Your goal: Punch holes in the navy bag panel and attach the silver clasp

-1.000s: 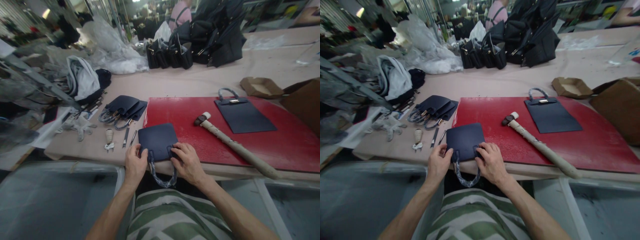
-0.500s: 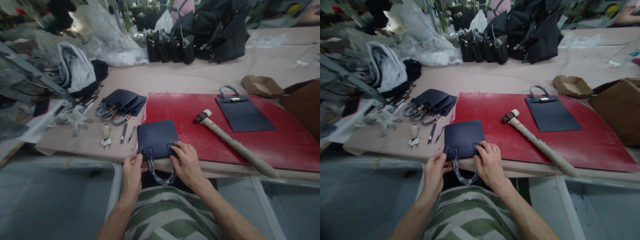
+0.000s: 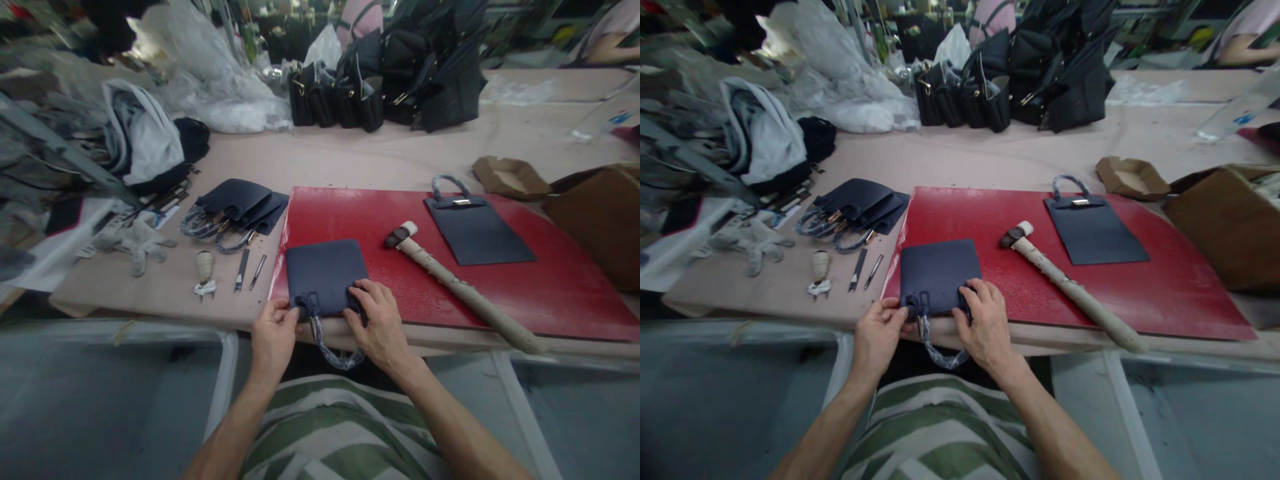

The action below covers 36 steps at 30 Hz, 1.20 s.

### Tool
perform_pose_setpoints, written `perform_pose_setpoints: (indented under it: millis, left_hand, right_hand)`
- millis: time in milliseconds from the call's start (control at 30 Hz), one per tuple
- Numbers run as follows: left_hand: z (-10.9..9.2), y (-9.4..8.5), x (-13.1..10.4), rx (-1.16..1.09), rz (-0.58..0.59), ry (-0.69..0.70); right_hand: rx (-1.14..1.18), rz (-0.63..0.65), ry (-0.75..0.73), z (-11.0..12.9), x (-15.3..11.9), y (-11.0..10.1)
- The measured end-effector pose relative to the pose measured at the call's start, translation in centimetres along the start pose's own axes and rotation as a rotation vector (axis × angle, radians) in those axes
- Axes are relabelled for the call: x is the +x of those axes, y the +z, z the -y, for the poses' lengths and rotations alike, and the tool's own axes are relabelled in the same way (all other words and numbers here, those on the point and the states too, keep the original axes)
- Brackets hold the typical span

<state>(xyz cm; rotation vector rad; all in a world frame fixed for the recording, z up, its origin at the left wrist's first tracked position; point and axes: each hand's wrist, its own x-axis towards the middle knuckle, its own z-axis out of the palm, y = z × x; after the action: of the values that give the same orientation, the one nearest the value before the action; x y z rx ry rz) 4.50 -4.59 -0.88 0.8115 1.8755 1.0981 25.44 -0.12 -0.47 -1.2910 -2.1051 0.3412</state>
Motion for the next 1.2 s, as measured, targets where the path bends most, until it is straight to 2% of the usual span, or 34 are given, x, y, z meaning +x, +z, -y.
perform_pose_setpoints:
  millis: [100, 267, 533, 633, 733, 833, 900, 1067, 1133, 1200]
  left_hand:
    - [0.4, -0.2, 0.0, 0.053, -0.035, 0.022]
    - [-0.1, -0.4, 0.2, 0.018, -0.019, 0.022]
    - [-0.1, -0.6, 0.7, 0.380, -0.048, 0.223]
    - [-0.6, -1.1, 0.8, 0.430, -0.017, 0.215]
    - [-1.7, -2.6, 1.8, 0.434, -0.047, 0.208]
    - [-3.0, -5.2, 4.3, 0.512, -0.224, 0.262]
    - [-3.8, -7.2, 6.4, 0.599, -0.275, 0.276]
    - [-5.5, -11.6, 11.3, 0.881, -0.238, 0.224]
    - [-6.0, -12.3, 12.7, 0.947, -0.212, 0.199]
    - [-6.3, -12.4, 13.7, 1.005, -0.174, 0.161]
  right_hand:
    - [0.018, 0.004, 0.002, 0.0, -0.1, -0.1]
    - [0.032, 0.002, 0.040, -0.1, 0.1, 0.1]
    - [0.059, 0.017, 0.031, -0.7, 0.9, 0.7]
    - [0.055, 0.027, 0.035, -0.8, 1.0, 0.8]
    - [0.050, 0.034, 0.038, -0.9, 1.0, 0.7]
    - [0.047, 0.031, 0.035, -1.0, 1.1, 0.7]
    - [0.032, 0.030, 0.021, -1.2, 1.2, 0.8]
    - [-0.011, -0.012, -0.069, -2.0, 1.3, 1.3]
    - [-0.015, -0.029, -0.095, -2.3, 1.4, 1.4]
    - [-0.025, -0.037, -0.109, -2.4, 1.4, 1.5]
